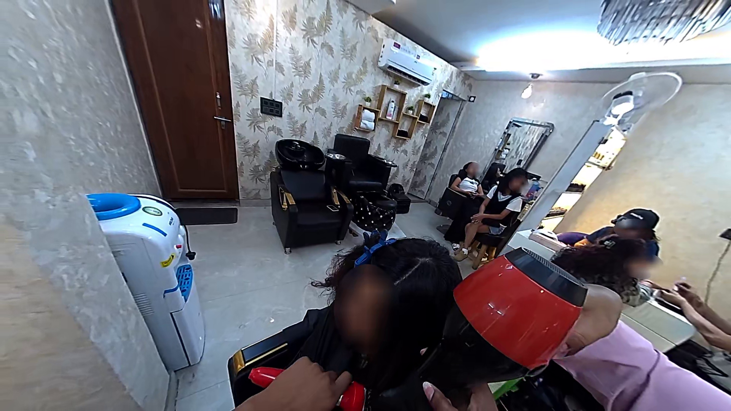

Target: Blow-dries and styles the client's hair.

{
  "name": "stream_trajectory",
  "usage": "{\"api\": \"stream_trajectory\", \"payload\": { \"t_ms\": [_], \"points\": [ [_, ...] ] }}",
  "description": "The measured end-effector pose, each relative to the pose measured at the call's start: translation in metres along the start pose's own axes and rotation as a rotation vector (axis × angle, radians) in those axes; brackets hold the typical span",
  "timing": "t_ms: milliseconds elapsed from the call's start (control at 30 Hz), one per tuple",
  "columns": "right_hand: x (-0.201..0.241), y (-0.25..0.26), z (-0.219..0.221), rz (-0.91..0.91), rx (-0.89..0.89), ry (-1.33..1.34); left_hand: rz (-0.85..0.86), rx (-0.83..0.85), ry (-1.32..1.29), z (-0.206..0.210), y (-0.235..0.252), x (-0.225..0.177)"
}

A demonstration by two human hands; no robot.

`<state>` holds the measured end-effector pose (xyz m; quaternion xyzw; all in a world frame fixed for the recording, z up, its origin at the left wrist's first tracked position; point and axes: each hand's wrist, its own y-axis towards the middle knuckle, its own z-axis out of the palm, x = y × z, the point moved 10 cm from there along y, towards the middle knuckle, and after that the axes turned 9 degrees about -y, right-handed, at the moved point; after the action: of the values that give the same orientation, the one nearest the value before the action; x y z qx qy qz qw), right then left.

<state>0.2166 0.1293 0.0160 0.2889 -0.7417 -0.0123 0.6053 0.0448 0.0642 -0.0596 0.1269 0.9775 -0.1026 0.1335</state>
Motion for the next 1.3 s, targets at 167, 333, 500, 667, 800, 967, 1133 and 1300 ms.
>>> {"api": "stream_trajectory", "payload": {
  "t_ms": [167, 333, 500, 667, 800, 967, 1133, 1300],
  "points": [
    [0.001, 0.003, 0.000, -0.004, -0.014, -0.010, 0.101, -0.034, -0.057, 0.001, -0.003, -0.003],
    [0.002, 0.004, -0.001, -0.004, -0.027, -0.019, 0.272, -0.328, -0.008, -0.010, -0.011, -0.009],
    [0.000, 0.003, -0.002, 0.006, -0.038, -0.011, 0.355, -0.502, 0.118, -0.014, -0.017, -0.015],
    [-0.003, 0.000, -0.001, -0.017, -0.025, -0.014, 0.344, -0.490, 0.137, -0.004, -0.017, -0.017],
    [-0.003, -0.001, 0.001, -0.006, -0.020, -0.011, 0.338, -0.495, 0.130, 0.003, -0.018, -0.019],
    [-0.003, -0.003, 0.003, -0.018, -0.014, -0.016, 0.338, -0.562, 0.166, 0.005, -0.023, -0.020],
    [-0.003, -0.003, 0.004, 0.012, -0.013, -0.029, 0.333, -0.651, 0.202, 0.004, -0.028, -0.020],
    [-0.008, -0.003, 0.003, 0.059, -0.020, -0.020, 0.256, -0.486, 0.015, -0.001, -0.014, -0.013]
  ]
}}
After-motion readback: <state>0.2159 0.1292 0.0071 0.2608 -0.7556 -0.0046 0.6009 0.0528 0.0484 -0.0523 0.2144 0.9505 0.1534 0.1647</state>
